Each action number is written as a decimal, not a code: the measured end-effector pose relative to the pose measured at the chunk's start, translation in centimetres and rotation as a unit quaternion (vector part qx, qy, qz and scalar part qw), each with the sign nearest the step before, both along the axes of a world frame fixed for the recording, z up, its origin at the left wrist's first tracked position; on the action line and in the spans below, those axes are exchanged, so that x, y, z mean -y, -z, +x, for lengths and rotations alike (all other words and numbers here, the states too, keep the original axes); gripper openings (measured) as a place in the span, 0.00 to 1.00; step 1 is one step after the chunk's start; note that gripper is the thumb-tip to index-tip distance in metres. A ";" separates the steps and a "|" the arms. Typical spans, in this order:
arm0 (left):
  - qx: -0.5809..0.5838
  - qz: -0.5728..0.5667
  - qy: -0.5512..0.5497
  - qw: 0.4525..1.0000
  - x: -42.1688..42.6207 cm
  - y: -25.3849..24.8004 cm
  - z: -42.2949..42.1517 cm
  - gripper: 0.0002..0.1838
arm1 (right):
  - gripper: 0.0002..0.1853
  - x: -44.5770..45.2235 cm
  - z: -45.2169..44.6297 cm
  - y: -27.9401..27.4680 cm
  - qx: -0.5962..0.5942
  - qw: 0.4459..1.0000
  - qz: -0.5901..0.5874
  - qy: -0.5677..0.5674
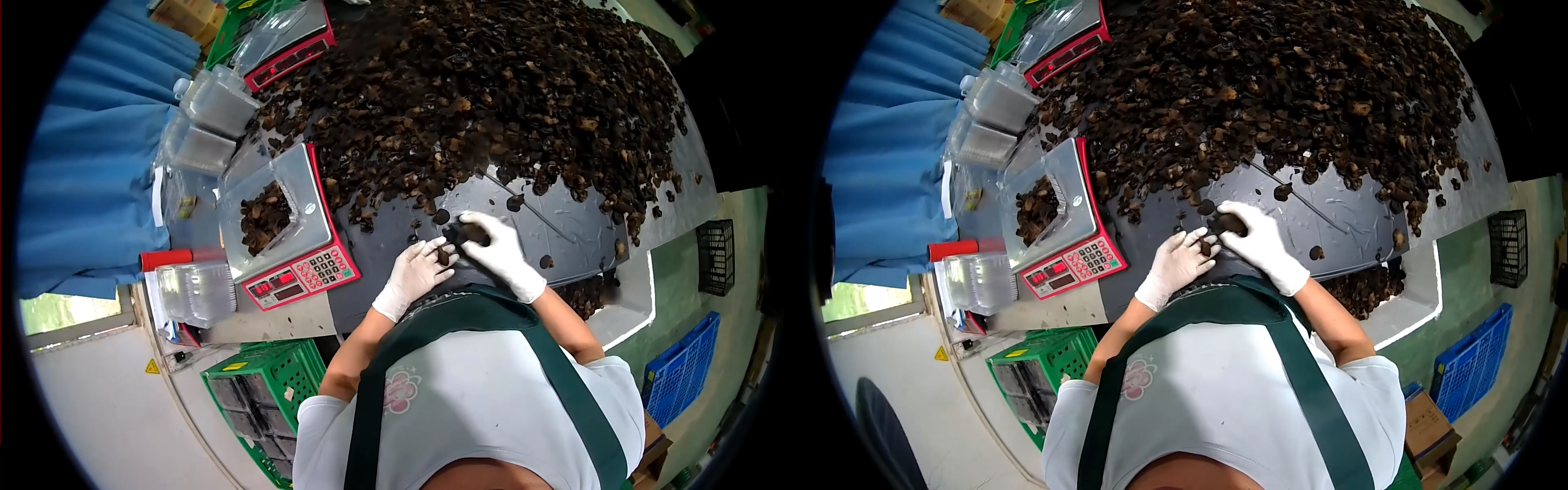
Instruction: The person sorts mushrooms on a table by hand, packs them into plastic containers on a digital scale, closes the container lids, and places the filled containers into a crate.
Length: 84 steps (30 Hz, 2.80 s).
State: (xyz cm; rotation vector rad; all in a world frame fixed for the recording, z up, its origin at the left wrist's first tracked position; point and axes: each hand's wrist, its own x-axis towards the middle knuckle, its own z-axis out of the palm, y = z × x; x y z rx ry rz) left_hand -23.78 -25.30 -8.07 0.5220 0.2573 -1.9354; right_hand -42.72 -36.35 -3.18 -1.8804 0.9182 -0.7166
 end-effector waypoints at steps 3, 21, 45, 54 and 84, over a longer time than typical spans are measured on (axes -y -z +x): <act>0.038 0.071 -0.016 0.997 0.4 -1.6 -0.9 0.28 | 0.27 -1.8 2.3 -2.3 -0.091 0.982 -0.086 -0.140; 0.063 0.139 -0.115 0.981 -1.3 -0.5 0.9 0.12 | 0.06 0.1 2.6 5.4 -0.259 0.954 -0.151 -0.024; 0.064 0.124 -0.099 0.985 -0.9 -0.8 0.4 0.12 | 0.06 2.1 -2.4 2.5 -0.242 0.966 -0.035 -0.082; 0.040 0.117 -0.095 0.988 -1.0 1.0 0.4 0.14 | 0.11 7.3 -20.7 -3.7 -0.536 0.826 0.120 -0.129; 0.948 -0.185 0.078 0.247 10.9 -5.2 9.7 0.41 | 0.09 3.6 1.4 5.5 -0.266 0.950 -0.153 -0.061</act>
